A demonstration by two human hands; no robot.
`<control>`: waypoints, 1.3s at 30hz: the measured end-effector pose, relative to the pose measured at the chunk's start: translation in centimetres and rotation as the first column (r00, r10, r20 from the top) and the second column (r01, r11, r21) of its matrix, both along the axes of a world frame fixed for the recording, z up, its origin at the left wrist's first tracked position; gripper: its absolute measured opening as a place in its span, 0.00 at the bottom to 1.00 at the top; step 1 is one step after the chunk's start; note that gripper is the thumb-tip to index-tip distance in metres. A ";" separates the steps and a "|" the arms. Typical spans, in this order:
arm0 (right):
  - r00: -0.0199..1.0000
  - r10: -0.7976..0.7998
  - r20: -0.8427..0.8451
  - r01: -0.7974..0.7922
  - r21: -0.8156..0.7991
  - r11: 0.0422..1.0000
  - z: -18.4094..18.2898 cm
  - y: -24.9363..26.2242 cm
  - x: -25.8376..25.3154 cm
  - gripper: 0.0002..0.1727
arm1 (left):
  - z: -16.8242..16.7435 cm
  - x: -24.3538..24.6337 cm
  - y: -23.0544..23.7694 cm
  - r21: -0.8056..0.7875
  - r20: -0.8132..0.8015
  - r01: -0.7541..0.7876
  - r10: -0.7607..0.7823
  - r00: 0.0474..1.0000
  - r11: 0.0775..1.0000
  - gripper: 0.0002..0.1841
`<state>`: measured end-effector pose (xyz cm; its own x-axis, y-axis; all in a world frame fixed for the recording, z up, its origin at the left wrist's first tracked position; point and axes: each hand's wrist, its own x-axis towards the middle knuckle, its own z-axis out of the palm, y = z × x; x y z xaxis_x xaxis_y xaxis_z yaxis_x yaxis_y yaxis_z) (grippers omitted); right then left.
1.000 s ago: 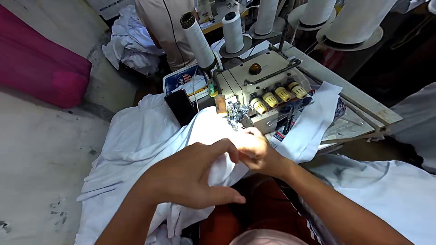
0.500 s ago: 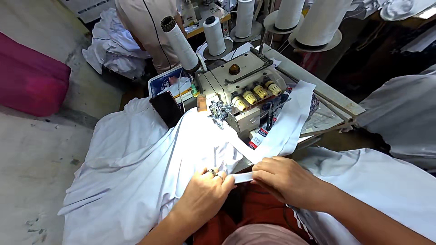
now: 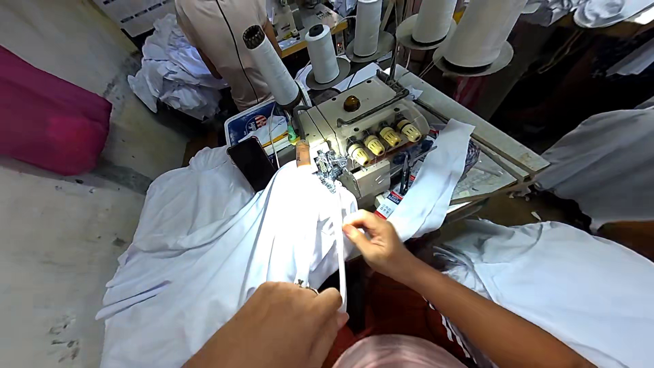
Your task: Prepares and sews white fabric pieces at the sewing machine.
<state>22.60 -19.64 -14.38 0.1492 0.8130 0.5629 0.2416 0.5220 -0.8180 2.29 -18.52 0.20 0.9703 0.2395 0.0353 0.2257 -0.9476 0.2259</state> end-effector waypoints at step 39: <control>0.953 -0.264 0.152 0.247 0.119 0.962 1.2 5.2 -3.9 0.12 | 5.0 -9.3 9.4 0.159 0.081 -0.351 0.342 0.936 0.923 0.30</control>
